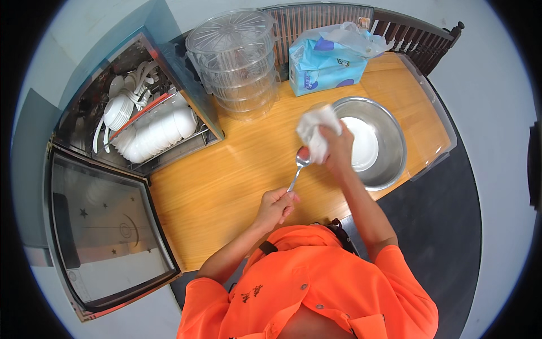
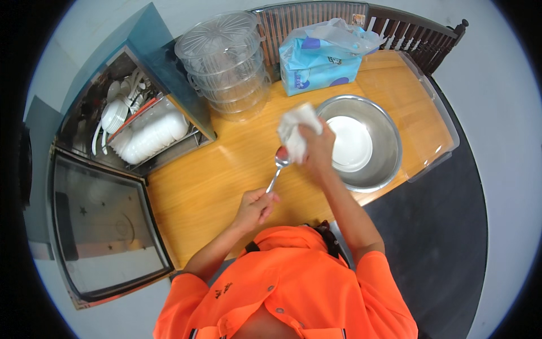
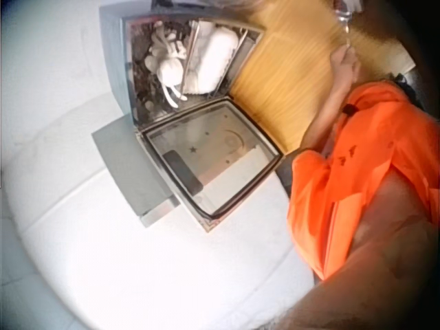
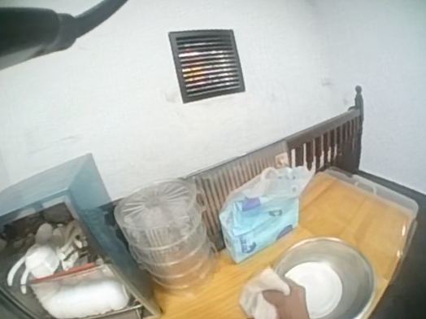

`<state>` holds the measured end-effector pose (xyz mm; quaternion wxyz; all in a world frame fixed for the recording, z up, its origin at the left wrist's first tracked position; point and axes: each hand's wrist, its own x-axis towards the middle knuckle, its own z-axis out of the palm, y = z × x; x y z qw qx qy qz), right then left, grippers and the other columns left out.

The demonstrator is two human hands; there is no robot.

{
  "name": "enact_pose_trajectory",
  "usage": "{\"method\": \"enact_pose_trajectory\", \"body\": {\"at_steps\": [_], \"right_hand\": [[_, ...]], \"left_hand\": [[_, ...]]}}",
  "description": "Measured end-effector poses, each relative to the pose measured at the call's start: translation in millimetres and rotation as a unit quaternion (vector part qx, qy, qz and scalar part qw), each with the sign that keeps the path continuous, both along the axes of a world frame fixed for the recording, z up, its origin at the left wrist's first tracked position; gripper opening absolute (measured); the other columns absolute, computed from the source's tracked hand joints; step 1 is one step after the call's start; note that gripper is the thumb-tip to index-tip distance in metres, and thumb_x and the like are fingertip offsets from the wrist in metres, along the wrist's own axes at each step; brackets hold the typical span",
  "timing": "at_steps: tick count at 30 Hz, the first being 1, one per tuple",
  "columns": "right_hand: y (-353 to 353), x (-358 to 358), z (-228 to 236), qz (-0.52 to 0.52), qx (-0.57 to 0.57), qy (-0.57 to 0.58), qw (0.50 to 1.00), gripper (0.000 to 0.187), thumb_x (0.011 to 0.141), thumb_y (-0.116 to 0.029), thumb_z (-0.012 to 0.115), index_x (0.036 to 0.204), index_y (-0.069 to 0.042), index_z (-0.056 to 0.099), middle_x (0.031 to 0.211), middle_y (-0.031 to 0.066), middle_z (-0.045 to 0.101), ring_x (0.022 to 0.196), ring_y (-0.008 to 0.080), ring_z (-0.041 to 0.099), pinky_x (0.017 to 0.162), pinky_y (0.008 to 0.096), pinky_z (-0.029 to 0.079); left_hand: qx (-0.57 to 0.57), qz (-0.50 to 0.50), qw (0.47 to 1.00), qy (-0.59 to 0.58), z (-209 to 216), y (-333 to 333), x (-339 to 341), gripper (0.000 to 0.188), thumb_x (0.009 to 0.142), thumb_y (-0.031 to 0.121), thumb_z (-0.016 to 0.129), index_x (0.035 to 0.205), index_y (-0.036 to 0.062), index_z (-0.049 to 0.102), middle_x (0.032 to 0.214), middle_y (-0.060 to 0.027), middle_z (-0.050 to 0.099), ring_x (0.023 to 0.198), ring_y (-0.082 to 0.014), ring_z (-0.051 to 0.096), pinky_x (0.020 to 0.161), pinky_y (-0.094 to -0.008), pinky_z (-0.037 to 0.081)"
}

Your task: The person wipes white plastic spoons and forks with a cloth and places them into a metal storage cabinet. They then wipe several white plates and bowls with the cloth, stacking them on the wooden table. The person handles the items one at a time, ensuring they are dry before stacking.

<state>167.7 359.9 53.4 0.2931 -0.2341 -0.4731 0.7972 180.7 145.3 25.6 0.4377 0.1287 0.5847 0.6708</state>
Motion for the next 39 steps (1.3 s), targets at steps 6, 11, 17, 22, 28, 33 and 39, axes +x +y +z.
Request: {"method": "enact_pose_trajectory", "body": {"at_steps": [6, 11, 17, 22, 28, 33, 39], "right_hand": [[9.4, 16.2, 7.7, 0.05, -0.091, 0.068, 0.992, 0.033, 0.084, -0.013, 0.059, 0.113, 0.002, 0.053, 0.097, 0.0119, 0.063, 0.081, 0.0217, 0.064, 0.067, 0.0352, 0.054], [-57.1, 31.8, -9.4, 0.225, -0.045, 0.006, 0.973, 0.038, 0.088, -0.024, 0.059, 0.116, 0.001, 0.053, 0.094, 0.0135, 0.065, 0.076, 0.0189, 0.064, 0.062, 0.0293, 0.053], [-76.8, 41.1, -26.6, 0.239, -0.003, -0.026, 0.971, 0.031, 0.088, -0.017, 0.058, 0.109, 0.005, 0.054, 0.089, 0.0155, 0.065, 0.068, 0.0194, 0.066, 0.047, 0.027, 0.051], [-67.6, 43.6, -6.1, 0.345, 0.031, -0.075, 0.935, 0.028, 0.086, -0.016, 0.062, 0.102, 0.006, 0.057, 0.075, 0.0144, 0.064, 0.061, 0.0207, 0.066, 0.04, 0.0304, 0.051], [-92.2, 48.9, -1.2, 0.431, -0.095, -0.122, 0.889, 0.031, 0.084, -0.017, 0.066, 0.104, 0.005, 0.056, 0.077, 0.0141, 0.064, 0.06, 0.0214, 0.065, 0.052, 0.0317, 0.054], [-95.5, 79.4, -7.4, 0.445, -0.11, -0.129, 0.879, 0.03, 0.084, -0.015, 0.066, 0.105, 0.004, 0.055, 0.078, 0.0148, 0.063, 0.063, 0.0228, 0.065, 0.053, 0.0335, 0.055], [-94.1, 68.4, -17.4, 0.463, -0.3, 0.004, 0.834, 0.027, 0.085, -0.015, 0.064, 0.103, 0.004, 0.055, 0.076, 0.0147, 0.063, 0.061, 0.0234, 0.062, 0.057, 0.0347, 0.054]], "left_hand": [[0.106, 0.045, 0.986, -0.124, 9.9, -8.0, -1.9, 0.032, 0.098, 0.027, 0.046, 0.09, -0.0021, 0.058, 0.052, -0.0018, 0.045, 0.037, -0.0077, 0.036, 0.037, -0.0217, 0.028], [0.07, 0.065, 0.993, -0.073, 7.3, 4.4, 3.2, 0.031, 0.097, 0.024, 0.045, 0.087, -0.0011, 0.059, 0.051, -0.0031, 0.047, 0.036, -0.0098, 0.036, 0.037, -0.0237, 0.03], [-0.012, 0.035, 0.981, 0.19, -17.9, -4.5, -1.7, 0.023, 0.092, 0.017, 0.05, 0.085, -0.0001, 0.063, 0.054, -0.0055, 0.056, 0.041, -0.0123, 0.049, 0.043, -0.0243, 0.038], [0.012, 0.242, 0.938, 0.247, -5.0, -23.7, -46.4, 0.025, 0.091, 0.024, 0.058, 0.104, 0.0044, 0.066, 0.081, -0.0033, 0.062, 0.073, -0.0082, 0.055, 0.063, -0.0221, 0.043], [0.092, 0.22, 0.962, 0.134, -4.0, -11.4, -50.2, 0.026, 0.095, 0.021, 0.052, 0.098, -0.0031, 0.064, 0.094, -0.0022, 0.062, 0.089, -0.0093, 0.055, 0.079, -0.0236, 0.043], [0.113, 0.244, 0.959, 0.092, 1.4, -24.5, -57.1, 0.029, 0.095, 0.023, 0.053, 0.1, -0.0026, 0.064, 0.098, -0.0083, 0.064, 0.091, -0.0147, 0.059, 0.083, -0.0277, 0.045], [0.264, 0.127, 0.949, -0.113, 24.9, -24.3, -24.3, 0.024, 0.091, 0.017, 0.057, 0.099, -0.0036, 0.064, 0.102, -0.014, 0.063, 0.092, -0.0205, 0.06, 0.084, -0.0323, 0.047]]}}
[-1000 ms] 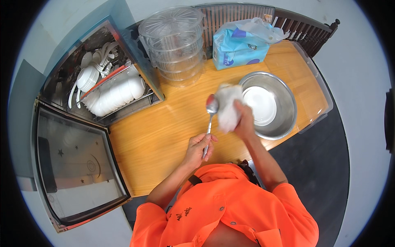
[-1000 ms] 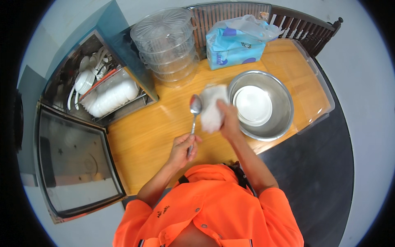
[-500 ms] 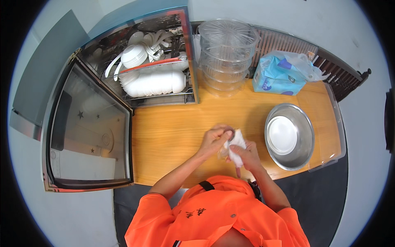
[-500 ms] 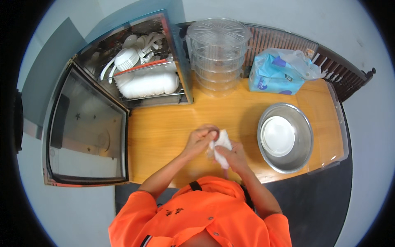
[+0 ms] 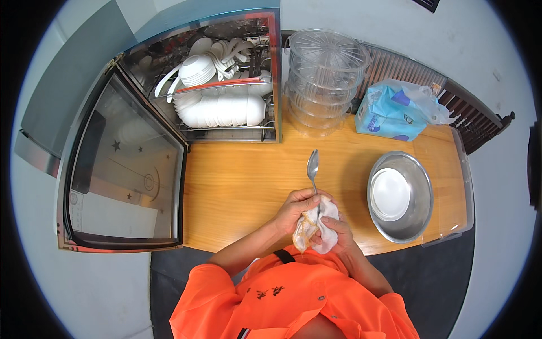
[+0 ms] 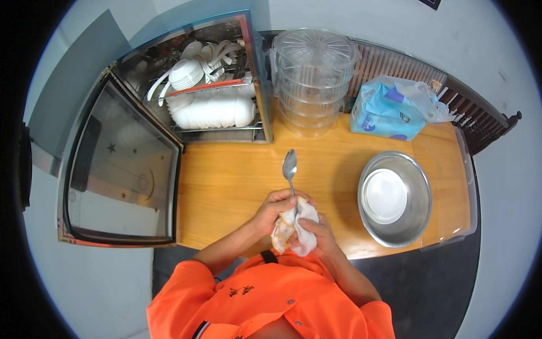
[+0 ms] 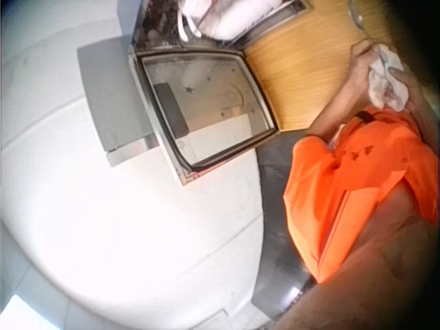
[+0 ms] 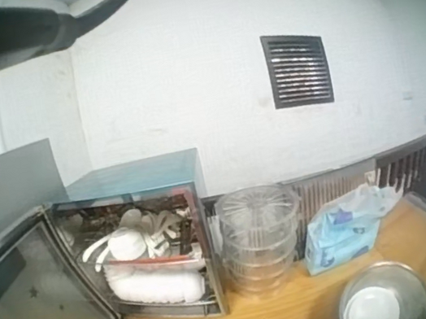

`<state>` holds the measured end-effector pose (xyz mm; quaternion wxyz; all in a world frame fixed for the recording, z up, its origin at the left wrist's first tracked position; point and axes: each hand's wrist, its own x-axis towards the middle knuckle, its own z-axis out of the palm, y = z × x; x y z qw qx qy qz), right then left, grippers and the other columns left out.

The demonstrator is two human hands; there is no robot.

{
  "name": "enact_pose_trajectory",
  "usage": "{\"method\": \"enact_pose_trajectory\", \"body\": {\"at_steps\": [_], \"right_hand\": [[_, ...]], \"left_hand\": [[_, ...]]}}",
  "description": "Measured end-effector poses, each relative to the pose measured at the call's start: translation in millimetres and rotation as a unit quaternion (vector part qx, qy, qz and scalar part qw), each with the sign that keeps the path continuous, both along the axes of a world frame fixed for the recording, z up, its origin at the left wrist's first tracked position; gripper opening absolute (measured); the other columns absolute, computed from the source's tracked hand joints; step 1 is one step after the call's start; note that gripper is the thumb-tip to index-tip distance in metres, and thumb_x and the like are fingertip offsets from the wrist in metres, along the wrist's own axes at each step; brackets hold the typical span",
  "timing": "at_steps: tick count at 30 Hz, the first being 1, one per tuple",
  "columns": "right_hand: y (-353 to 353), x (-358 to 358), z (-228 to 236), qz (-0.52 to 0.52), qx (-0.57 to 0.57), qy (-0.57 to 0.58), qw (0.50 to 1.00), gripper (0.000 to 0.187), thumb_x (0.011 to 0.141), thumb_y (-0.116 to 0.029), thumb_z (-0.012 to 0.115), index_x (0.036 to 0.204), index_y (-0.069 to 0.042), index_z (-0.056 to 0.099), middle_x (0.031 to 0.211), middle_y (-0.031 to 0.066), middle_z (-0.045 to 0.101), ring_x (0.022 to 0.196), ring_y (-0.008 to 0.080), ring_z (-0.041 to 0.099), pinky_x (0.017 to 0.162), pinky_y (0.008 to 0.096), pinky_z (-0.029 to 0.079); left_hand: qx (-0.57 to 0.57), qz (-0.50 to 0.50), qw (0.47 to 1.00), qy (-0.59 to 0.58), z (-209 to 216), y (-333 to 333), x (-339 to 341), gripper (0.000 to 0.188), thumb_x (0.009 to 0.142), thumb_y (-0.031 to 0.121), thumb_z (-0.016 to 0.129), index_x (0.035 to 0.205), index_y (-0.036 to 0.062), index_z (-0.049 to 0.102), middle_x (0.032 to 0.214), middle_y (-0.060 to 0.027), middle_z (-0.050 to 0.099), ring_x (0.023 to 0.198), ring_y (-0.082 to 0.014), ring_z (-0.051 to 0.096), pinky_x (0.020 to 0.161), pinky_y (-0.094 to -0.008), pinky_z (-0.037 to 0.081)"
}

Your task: The person wipes white plastic spoons and forks with a cloth and places them into a metal storage cabinet. They then wipe several white plates and bowls with the cloth, stacking them on the wooden table. The person handles the items one at a time, ensuring they are dry before stacking.

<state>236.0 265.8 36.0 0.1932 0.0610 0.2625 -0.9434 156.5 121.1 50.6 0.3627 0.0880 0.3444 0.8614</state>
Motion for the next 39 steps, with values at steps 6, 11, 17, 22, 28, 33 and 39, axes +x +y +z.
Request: {"method": "enact_pose_trajectory", "body": {"at_steps": [6, 11, 17, 22, 28, 33, 39], "right_hand": [[-11.7, -2.1, 14.1, -0.037, 0.089, -0.047, 0.994, 0.036, 0.083, -0.011, 0.064, 0.115, 0.002, 0.052, 0.091, 0.0165, 0.064, 0.071, 0.0246, 0.065, 0.064, 0.0369, 0.055], [-0.5, 6.3, -7.2, -0.085, 0.127, -0.056, 0.987, 0.043, 0.078, -0.003, 0.066, 0.118, 0.005, 0.052, 0.102, 0.0144, 0.063, 0.086, 0.0211, 0.065, 0.074, 0.0322, 0.054], [4.7, 14.6, -13.3, -0.099, 0.149, -0.082, 0.98, 0.044, 0.078, -0.003, 0.065, 0.118, 0.007, 0.051, 0.102, 0.0159, 0.063, 0.086, 0.0233, 0.065, 0.073, 0.033, 0.055], [20.8, 20.2, -17.4, -0.131, 0.155, -0.108, 0.973, 0.042, 0.078, -0.002, 0.063, 0.118, 0.008, 0.051, 0.102, 0.0168, 0.063, 0.086, 0.025, 0.065, 0.073, 0.0342, 0.055], [35.9, 28.5, -24.4, -0.179, 0.148, -0.105, 0.967, 0.039, 0.079, 0.0, 0.06, 0.116, 0.008, 0.052, 0.101, 0.017, 0.063, 0.085, 0.0255, 0.065, 0.073, 0.0345, 0.055], [35.5, 36.3, -31.4, -0.218, 0.166, -0.138, 0.952, 0.034, 0.077, 0.0, 0.06, 0.11, 0.009, 0.056, 0.096, 0.0167, 0.065, 0.081, 0.0257, 0.065, 0.072, 0.0346, 0.055], [30.7, 29.2, -26.4, -0.202, 0.128, -0.155, 0.959, 0.035, 0.078, 0.0, 0.06, 0.111, 0.008, 0.056, 0.097, 0.0161, 0.064, 0.082, 0.025, 0.065, 0.072, 0.034, 0.055]], "left_hand": [[-0.145, 0.133, 0.959, 0.202, 22.3, -37.3, -29.9, 0.018, 0.089, 0.012, 0.06, 0.093, -0.0039, 0.066, 0.099, -0.0082, 0.064, 0.088, -0.0135, 0.058, 0.078, -0.0263, 0.047], [-0.265, 0.231, 0.907, 0.232, 74.4, -78.9, -77.6, 0.023, 0.087, 0.021, 0.064, 0.09, -0.0016, 0.068, 0.081, -0.0067, 0.066, 0.071, -0.0118, 0.057, 0.064, -0.0255, 0.046], [-0.402, 0.23, 0.82, 0.335, 150.7, -121.2, -207.2, 0.024, 0.085, 0.023, 0.066, 0.088, -0.0009, 0.068, 0.073, -0.0046, 0.063, 0.061, -0.0105, 0.054, 0.055, -0.0236, 0.044], [-0.52, 0.191, 0.767, 0.324, 179.3, -105.8, -293.5, 0.015, 0.082, 0.012, 0.067, 0.082, -0.0029, 0.067, 0.068, -0.007, 0.062, 0.05, -0.011, 0.05, 0.044, -0.0221, 0.041], [-0.563, 0.176, 0.73, 0.345, 161.6, -76.0, -378.1, 0.015, 0.072, 0.01, 0.076, 0.073, -0.0003, 0.065, 0.056, -0.0045, 0.056, 0.045, -0.0136, 0.052, 0.039, -0.0305, 0.047], [-0.626, 0.229, 0.649, 0.367, 151.0, -54.2, -385.5, 0.015, 0.065, 0.001, 0.075, 0.07, -0.0002, 0.061, 0.058, -0.0074, 0.061, 0.046, -0.0161, 0.059, 0.042, -0.0319, 0.054], [-0.674, 0.199, 0.59, 0.398, 139.4, -50.4, -398.7, 0.011, 0.065, 0.002, 0.073, 0.072, -0.0014, 0.066, 0.064, -0.0103, 0.066, 0.051, -0.0186, 0.065, 0.046, -0.0317, 0.056]]}}
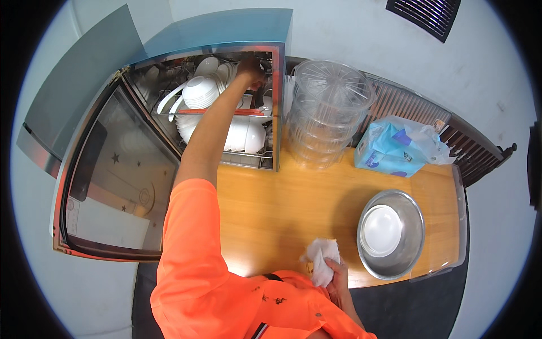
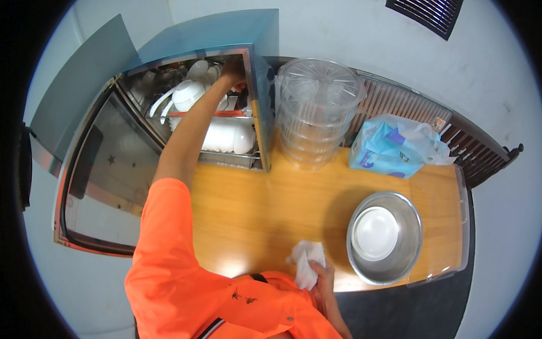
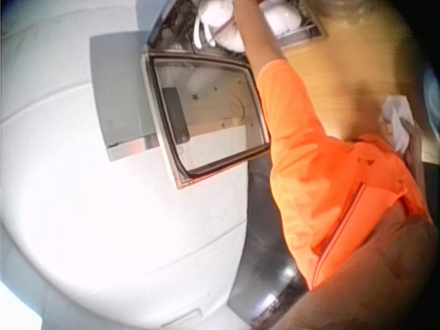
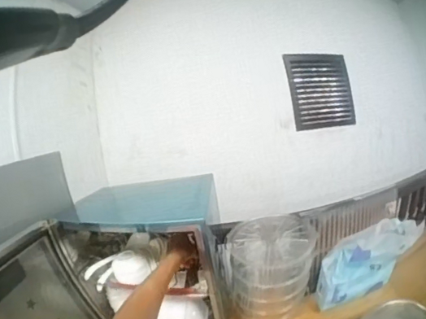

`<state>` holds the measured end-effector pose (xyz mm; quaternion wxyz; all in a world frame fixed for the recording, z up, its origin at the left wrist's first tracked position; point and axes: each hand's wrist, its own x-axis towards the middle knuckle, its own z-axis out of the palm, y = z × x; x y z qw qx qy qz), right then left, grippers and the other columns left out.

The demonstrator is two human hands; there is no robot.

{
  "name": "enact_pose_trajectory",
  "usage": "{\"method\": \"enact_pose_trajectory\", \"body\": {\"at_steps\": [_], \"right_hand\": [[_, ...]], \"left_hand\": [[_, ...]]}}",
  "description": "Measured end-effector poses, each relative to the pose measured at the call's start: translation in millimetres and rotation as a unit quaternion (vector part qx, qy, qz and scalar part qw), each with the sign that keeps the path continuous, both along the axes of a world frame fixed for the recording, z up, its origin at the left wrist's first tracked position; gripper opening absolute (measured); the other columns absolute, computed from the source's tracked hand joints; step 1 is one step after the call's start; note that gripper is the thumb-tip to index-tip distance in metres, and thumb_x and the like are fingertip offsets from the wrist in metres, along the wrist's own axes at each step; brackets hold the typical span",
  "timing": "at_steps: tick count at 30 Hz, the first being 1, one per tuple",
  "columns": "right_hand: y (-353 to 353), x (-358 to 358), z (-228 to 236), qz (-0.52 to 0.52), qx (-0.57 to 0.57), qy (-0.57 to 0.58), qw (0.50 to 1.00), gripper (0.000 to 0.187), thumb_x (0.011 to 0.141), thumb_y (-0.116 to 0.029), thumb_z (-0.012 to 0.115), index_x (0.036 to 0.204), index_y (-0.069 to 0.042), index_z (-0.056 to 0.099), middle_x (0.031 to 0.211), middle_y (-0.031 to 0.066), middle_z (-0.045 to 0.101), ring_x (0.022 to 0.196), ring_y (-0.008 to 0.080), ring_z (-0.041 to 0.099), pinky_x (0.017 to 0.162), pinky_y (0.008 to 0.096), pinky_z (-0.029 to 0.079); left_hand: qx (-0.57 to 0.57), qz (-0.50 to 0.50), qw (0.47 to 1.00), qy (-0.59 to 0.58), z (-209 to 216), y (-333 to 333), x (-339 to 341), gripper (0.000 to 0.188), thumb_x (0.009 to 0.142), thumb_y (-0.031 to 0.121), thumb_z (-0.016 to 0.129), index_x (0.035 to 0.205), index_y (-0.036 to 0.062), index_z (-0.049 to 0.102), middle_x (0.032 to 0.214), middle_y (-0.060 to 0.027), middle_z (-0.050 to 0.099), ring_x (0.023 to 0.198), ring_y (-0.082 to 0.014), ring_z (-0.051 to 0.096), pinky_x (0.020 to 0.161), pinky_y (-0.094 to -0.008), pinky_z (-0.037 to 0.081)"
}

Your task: The person wipes white plastic spoons and forks with a cloth and places them into a metal storage cabinet. They then wipe several white plates and bowls with the cloth, stacking them on the wooden table. The person handles the items one at a time, ensuring they are dry before stacking.

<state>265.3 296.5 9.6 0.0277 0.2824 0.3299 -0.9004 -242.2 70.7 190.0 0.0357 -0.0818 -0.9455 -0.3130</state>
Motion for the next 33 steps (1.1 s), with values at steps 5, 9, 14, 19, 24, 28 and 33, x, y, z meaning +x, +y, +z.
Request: {"method": "enact_pose_trajectory", "body": {"at_steps": [5, 9, 14, 19, 24, 28, 33], "right_hand": [[-0.9, -4.3, -7.9, 0.021, 0.027, -0.009, 0.999, 0.035, 0.077, 0.0, 0.061, 0.111, 0.007, 0.056, 0.096, 0.0159, 0.065, 0.08, 0.0261, 0.066, 0.071, 0.0347, 0.056], [1.2, -2.7, -10.1, 0.033, 0.019, -0.012, 0.999, 0.038, 0.078, 0.0, 0.06, 0.115, 0.008, 0.054, 0.1, 0.0162, 0.064, 0.084, 0.0253, 0.065, 0.073, 0.034, 0.055], [1.3, 2.9, -5.3, 0.022, 0.015, -0.015, 1.0, 0.039, 0.078, 0.0, 0.06, 0.116, 0.008, 0.053, 0.102, 0.0168, 0.063, 0.085, 0.0259, 0.065, 0.074, 0.0352, 0.055], [2.1, 6.5, -5.4, 0.029, 0.013, -0.016, 0.999, 0.044, 0.079, -0.004, 0.059, 0.12, 0.008, 0.049, 0.106, 0.0185, 0.062, 0.089, 0.0284, 0.065, 0.076, 0.0372, 0.055], [2.4, 11.4, -0.2, 0.034, -0.03, -0.013, 0.999, 0.047, 0.077, -0.006, 0.065, 0.119, 0.007, 0.05, 0.104, 0.0157, 0.062, 0.088, 0.0238, 0.064, 0.078, 0.0327, 0.052], [1.5, 27.8, -4.7, 0.036, -0.103, -0.013, 0.994, 0.044, 0.079, -0.006, 0.064, 0.119, 0.006, 0.051, 0.108, 0.0153, 0.062, 0.092, 0.0239, 0.064, 0.081, 0.0337, 0.053], [24.8, 62.1, 22.0, 0.014, -0.119, 0.016, 0.993, 0.048, 0.079, -0.014, 0.066, 0.12, 0.006, 0.051, 0.11, 0.0153, 0.062, 0.095, 0.024, 0.063, 0.083, 0.0345, 0.051]], "left_hand": [[0.005, 0.009, 1.0, -0.011, -4.3, 1.9, -5.7, 0.011, 0.067, 0.002, 0.072, 0.075, -0.003, 0.067, 0.067, -0.012, 0.068, 0.053, -0.02, 0.067, 0.048, -0.0322, 0.057], [-0.014, 0.003, 1.0, -0.018, -6.0, 1.6, -3.1, 0.009, 0.07, 0.003, 0.07, 0.076, -0.0028, 0.067, 0.067, -0.0127, 0.068, 0.053, -0.0202, 0.067, 0.049, -0.0319, 0.057], [-0.044, -0.009, 0.999, 0.0, -6.9, 5.3, 5.6, 0.016, 0.079, 0.011, 0.061, 0.082, -0.0041, 0.067, 0.076, -0.0166, 0.069, 0.065, -0.0258, 0.069, 0.058, -0.0365, 0.058], [-0.36, -0.021, 0.895, 0.261, -20.1, -2.0, -1.4, 0.022, 0.078, 0.019, 0.058, 0.09, 0.0032, 0.067, 0.098, -0.0231, 0.065, 0.089, -0.0368, 0.064, 0.077, -0.0446, 0.053], [0.16, -0.053, 0.889, 0.426, -19.1, -28.9, 95.0, 0.025, 0.084, 0.017, 0.063, 0.102, 0.0001, 0.067, 0.082, -0.007, 0.067, 0.065, -0.014, 0.058, 0.056, -0.0279, 0.044], [0.276, -0.121, 0.923, 0.238, -54.1, -8.9, 211.2, 0.019, 0.091, 0.01, 0.058, 0.106, 0.0013, 0.066, 0.079, -0.001, 0.064, 0.058, -0.0034, 0.048, 0.05, -0.0184, 0.038], [0.339, -0.242, 0.908, -0.053, -111.2, 76.5, 289.8, 0.017, 0.089, 0.01, 0.06, 0.102, 0.0019, 0.066, 0.079, -0.0033, 0.064, 0.063, -0.0053, 0.056, 0.057, -0.0202, 0.049]]}}
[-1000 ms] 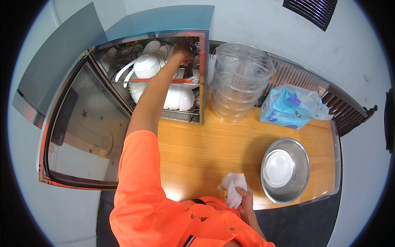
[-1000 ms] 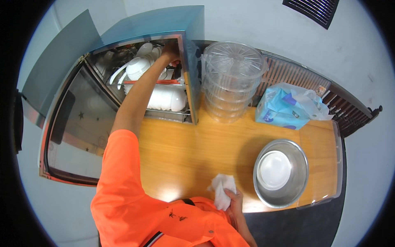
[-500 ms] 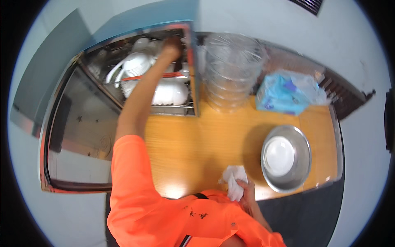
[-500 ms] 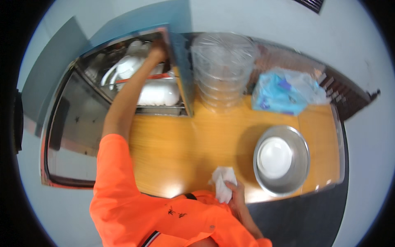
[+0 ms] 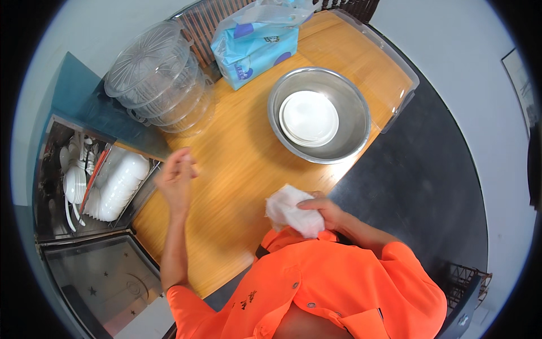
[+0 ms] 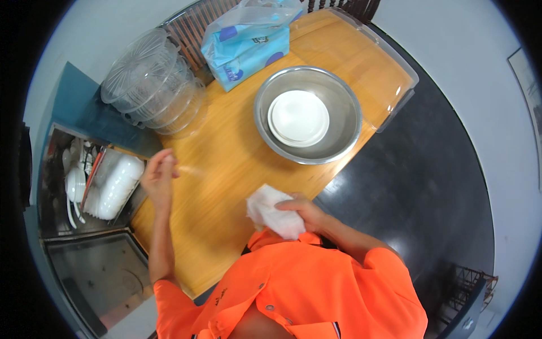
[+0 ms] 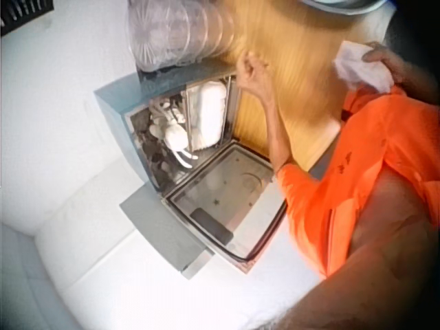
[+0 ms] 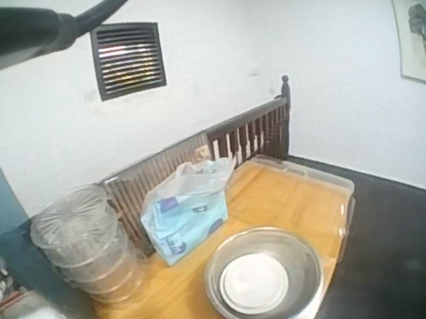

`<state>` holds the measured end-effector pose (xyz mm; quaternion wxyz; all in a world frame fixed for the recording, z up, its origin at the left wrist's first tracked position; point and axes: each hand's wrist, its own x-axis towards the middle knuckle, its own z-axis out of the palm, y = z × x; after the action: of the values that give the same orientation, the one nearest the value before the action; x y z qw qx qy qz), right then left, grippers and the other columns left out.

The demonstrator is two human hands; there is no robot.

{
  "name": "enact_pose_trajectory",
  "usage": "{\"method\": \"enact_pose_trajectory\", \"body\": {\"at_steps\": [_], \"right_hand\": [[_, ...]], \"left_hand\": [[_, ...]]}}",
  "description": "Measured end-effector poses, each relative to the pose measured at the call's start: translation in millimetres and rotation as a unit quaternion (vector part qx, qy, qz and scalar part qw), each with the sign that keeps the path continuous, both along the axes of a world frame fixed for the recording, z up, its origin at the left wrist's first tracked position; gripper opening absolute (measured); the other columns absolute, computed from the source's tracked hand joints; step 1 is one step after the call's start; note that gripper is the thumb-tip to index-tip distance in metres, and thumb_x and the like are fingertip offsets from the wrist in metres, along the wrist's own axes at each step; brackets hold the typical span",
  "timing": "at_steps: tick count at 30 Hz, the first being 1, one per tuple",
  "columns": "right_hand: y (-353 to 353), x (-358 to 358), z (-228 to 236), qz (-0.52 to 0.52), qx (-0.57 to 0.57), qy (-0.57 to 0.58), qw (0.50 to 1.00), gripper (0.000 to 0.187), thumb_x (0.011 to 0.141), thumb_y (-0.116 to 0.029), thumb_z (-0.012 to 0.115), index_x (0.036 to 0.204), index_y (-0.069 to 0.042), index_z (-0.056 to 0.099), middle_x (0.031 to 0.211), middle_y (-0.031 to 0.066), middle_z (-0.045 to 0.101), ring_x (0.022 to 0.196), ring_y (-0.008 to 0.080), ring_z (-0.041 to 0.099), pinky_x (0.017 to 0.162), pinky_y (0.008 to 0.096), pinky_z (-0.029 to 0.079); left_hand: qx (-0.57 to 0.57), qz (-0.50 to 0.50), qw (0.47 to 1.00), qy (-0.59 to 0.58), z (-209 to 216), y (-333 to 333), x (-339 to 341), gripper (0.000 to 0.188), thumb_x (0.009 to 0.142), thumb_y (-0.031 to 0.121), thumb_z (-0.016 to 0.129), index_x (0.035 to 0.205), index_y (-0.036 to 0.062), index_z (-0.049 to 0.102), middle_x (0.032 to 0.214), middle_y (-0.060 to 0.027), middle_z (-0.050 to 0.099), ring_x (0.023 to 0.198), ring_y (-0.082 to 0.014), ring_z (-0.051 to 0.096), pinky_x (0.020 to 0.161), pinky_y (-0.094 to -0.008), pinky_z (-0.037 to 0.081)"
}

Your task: The person wipes white plastic spoons and forks with a cloth and places them into a metal storage cabinet. They then wipe several white plates and bowls with the cloth, stacking them on the wooden table. The person handles the items one at a time, ensuring they are dry before stacking.

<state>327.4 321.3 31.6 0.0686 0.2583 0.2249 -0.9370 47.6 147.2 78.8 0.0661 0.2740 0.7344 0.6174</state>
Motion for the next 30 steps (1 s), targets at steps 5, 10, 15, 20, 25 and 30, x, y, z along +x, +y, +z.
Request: {"method": "enact_pose_trajectory", "body": {"at_steps": [5, 10, 15, 20, 25, 30], "right_hand": [[102.7, 48.9, 19.3, -0.134, 0.143, 0.038, 0.98, 0.055, 0.082, -0.033, 0.067, 0.117, 0.006, 0.051, 0.093, 0.0159, 0.066, 0.077, 0.0243, 0.068, 0.065, 0.0351, 0.058], [220.9, 89.6, 30.6, -0.27, 0.349, -0.019, 0.897, 0.049, 0.082, -0.029, 0.066, 0.113, 0.008, 0.054, 0.094, 0.014, 0.065, 0.079, 0.0207, 0.066, 0.071, 0.0313, 0.055], [277.7, 90.3, 37.6, -0.255, 0.408, 0.012, 0.877, 0.054, 0.079, -0.023, 0.069, 0.121, 0.005, 0.05, 0.1, 0.0144, 0.063, 0.089, 0.0205, 0.063, 0.078, 0.0302, 0.052], [293.6, 58.6, 43.3, -0.075, 0.47, 0.061, 0.877, 0.049, 0.075, -0.02, 0.072, 0.115, 0.003, 0.057, 0.1, 0.0081, 0.064, 0.09, 0.0142, 0.06, 0.08, 0.0279, 0.048], [233.3, -18.5, 42.2, 0.136, 0.555, 0.235, 0.786, 0.044, 0.082, -0.025, 0.068, 0.114, 0.003, 0.057, 0.097, 0.0137, 0.065, 0.09, 0.0182, 0.062, 0.079, 0.0293, 0.048], [142.3, -118.5, 31.1, 0.252, 0.56, 0.359, 0.703, 0.039, 0.084, -0.024, 0.063, 0.113, 0.001, 0.058, 0.103, 0.0204, 0.064, 0.092, 0.0288, 0.064, 0.079, 0.0338, 0.049]], "left_hand": [[0.042, -0.164, 0.965, -0.2, -21.0, 101.4, 65.0, 0.033, 0.086, 0.007, 0.06, 0.118, 0.0007, 0.055, 0.097, -0.0083, 0.061, 0.077, -0.0137, 0.06, 0.068, -0.0252, 0.05], [-0.003, -0.18, 0.927, -0.329, -48.4, 173.0, 107.3, 0.044, 0.082, 0.006, 0.063, 0.124, 0.002, 0.051, 0.114, -0.0103, 0.054, 0.102, -0.0166, 0.054, 0.088, -0.0298, 0.044], [-0.05, -0.112, 0.945, -0.304, -67.1, 210.0, 124.9, 0.045, 0.082, 0.006, 0.062, 0.125, 0.003, 0.05, 0.119, -0.0095, 0.051, 0.109, -0.0167, 0.05, 0.091, -0.0298, 0.041], [-0.012, 0.004, 0.979, -0.203, -65.4, 207.3, 140.4, 0.034, 0.084, 0.003, 0.059, 0.118, 0.0006, 0.054, 0.109, -0.0051, 0.058, 0.102, -0.0158, 0.054, 0.084, -0.027, 0.044], [0.085, 0.152, 0.974, -0.147, -49.1, 171.6, 110.2, 0.023, 0.088, 0.003, 0.056, 0.11, 0.0008, 0.059, 0.103, -0.0058, 0.062, 0.097, -0.015, 0.058, 0.08, -0.0274, 0.047], [0.136, 0.264, 0.951, -0.087, -23.8, 117.3, 97.5, 0.02, 0.089, 0.004, 0.055, 0.108, 0.001, 0.06, 0.104, -0.0068, 0.062, 0.095, -0.0158, 0.059, 0.08, -0.0277, 0.047]]}}
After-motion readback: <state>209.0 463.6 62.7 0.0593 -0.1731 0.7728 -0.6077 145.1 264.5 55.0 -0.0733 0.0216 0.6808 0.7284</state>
